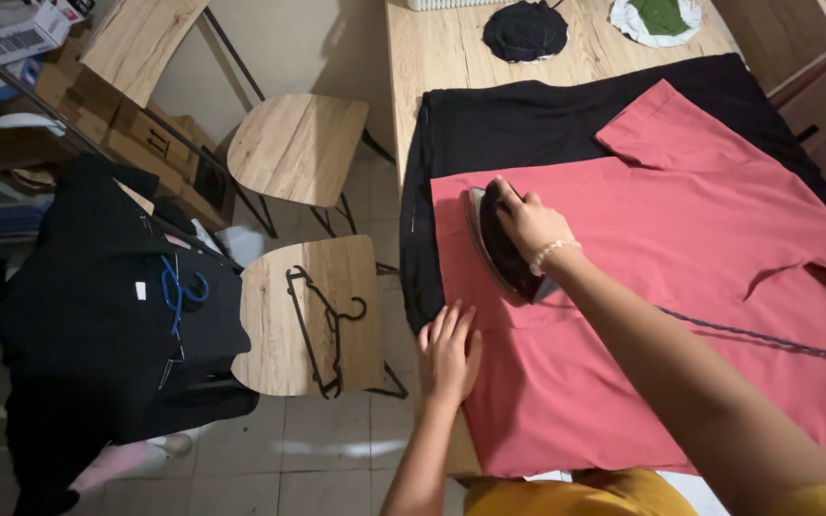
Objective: The person irons a pink t-shirt laid out on a black cloth on a wooden table. They use a handheld iron to smooth the fabric, focusing on the sleeves and body of the shirt. The person periodically adjusts the shirt's position and smooths it with their hands before continuing to iron.
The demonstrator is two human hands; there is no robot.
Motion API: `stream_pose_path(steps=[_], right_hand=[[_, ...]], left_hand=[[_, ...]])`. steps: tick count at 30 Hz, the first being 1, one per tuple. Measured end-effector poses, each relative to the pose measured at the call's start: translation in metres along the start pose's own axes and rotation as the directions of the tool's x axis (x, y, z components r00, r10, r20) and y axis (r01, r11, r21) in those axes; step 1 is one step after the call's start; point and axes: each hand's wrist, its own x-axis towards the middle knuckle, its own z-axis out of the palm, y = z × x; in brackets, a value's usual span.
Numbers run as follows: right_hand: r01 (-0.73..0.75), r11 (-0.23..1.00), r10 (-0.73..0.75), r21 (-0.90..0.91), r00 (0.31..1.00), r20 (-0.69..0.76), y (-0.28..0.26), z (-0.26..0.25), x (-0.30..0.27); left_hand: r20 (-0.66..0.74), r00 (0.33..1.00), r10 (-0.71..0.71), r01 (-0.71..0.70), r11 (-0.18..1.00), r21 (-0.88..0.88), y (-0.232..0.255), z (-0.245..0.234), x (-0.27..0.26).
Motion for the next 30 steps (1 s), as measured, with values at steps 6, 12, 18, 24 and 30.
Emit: stream_pose_path(steps=[6, 12, 18, 24, 30], right_hand=[[-0.004, 1.0, 0.004, 0.019, 1.0, -0.004, -0.005, 0.003, 0.04], [-0.004, 1.0, 0.004, -0.023, 1.0, -0.009, -0.006, 0.011, 0.069], [-0.002, 1.0, 0.002, 0.0, 1.0, 0.023, 0.001, 0.02, 0.078], [0.037, 0.993, -0.04, 0.11, 0.999, 0.025, 0.016, 0.019, 0.046], [0.041, 0.992, -0.043, 0.123, 0.999, 0.02, 0.021, -0.003, -0.053]], left_hand=[[0.011, 1.0, 0.015, -0.016, 0.998, 0.065, -0.001, 0.01, 0.0], [-0.048, 0.999, 0.026, -0.023, 0.998, 0.064, 0.0, 0.011, 0.002], [-0.106, 0.994, 0.019, -0.016, 0.999, 0.028, 0.004, 0.006, 0.002], [-0.107, 0.994, 0.01, -0.008, 1.0, 0.017, 0.005, 0.003, 0.005], [-0.106, 0.994, 0.015, -0.008, 0.998, 0.065, 0.007, -0.003, 0.004]])
